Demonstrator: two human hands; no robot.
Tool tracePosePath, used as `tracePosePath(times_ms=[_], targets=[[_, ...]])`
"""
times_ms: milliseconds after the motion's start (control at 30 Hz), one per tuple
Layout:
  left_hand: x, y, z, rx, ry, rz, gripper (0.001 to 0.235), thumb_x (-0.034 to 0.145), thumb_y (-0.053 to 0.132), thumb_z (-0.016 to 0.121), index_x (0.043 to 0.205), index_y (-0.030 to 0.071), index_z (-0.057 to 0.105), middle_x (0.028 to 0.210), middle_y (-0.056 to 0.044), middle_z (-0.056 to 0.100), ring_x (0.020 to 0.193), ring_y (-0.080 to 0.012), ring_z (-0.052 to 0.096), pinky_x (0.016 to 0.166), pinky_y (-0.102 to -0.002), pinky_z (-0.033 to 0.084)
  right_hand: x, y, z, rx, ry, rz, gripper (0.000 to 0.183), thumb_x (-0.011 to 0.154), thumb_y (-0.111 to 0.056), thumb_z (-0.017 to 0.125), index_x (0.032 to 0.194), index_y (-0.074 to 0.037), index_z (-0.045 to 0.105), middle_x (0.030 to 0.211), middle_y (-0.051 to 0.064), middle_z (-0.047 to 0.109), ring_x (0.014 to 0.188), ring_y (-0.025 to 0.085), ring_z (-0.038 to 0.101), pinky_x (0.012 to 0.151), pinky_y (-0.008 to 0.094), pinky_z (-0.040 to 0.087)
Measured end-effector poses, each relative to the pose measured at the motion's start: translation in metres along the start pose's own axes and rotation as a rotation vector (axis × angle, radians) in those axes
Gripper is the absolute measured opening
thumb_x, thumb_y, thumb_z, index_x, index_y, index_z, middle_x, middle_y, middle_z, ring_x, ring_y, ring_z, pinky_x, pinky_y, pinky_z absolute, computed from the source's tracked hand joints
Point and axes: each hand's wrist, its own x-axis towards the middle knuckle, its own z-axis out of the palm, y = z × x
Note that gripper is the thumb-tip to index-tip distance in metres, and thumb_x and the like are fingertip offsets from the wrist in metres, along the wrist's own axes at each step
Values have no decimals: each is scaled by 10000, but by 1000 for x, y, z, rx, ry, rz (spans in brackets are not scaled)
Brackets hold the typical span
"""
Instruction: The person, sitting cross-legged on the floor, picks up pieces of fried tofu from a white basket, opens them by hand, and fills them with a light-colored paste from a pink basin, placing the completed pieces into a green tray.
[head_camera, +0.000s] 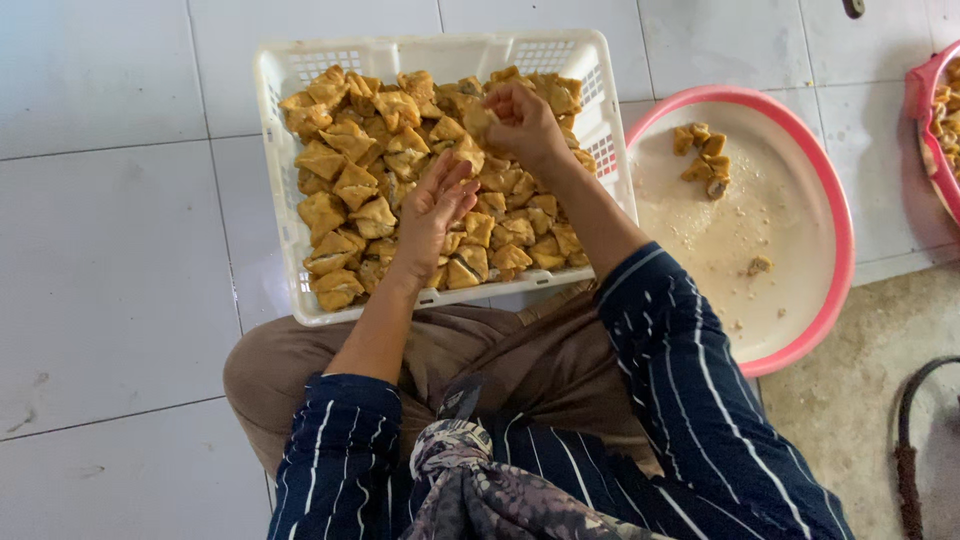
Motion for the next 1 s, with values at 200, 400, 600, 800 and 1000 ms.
tracePosePath(times_ms=[200,400,600,800,1000], targets=[[3,3,-3,-20,186,127,534,1029,92,559,1528,-39,419,1320,-247,655,1054,-308,735,959,-373,656,72,14,47,-151,182,175,260,832,-73,699,1052,-177,606,729,-36,615,609,89,544,536,250,456],[7,5,-10,-52,230,56,618,985,146,597,1547,-39,416,1331,-235,659,1059,-308,739,914,-348,649,110,72,68,-463,421,218,235,845,-169,624,1042,-284,565,1076,41,561,880,261,576,733,475,473],[6,6,-9,-13,212,71,582,1000,151,594,1532,-18,432,1360,-258,639,1071,-299,734,917,-352,656,99,68,75,-577,303,-15,403,829,-201,706,1211,-318,650,1250,164,550,1090,382,614,831,480,577],[8,0,-13,-14,212,79,577,1003,171,589,1532,-7,438,1359,-244,634,1043,-269,726,895,-342,642,110,93,72,-698,392,-19,232,801,-193,687,1004,-139,587,1059,122,529,922,353,547,710,488,479],[7,3,-10,-17,202,90,571,1001,160,594,1524,-17,446,1344,-248,646,1032,-261,729,913,-364,643,117,75,81,-625,454,228,161,1029,-227,563,1162,-146,522,1191,155,525,1056,312,589,834,438,628]])
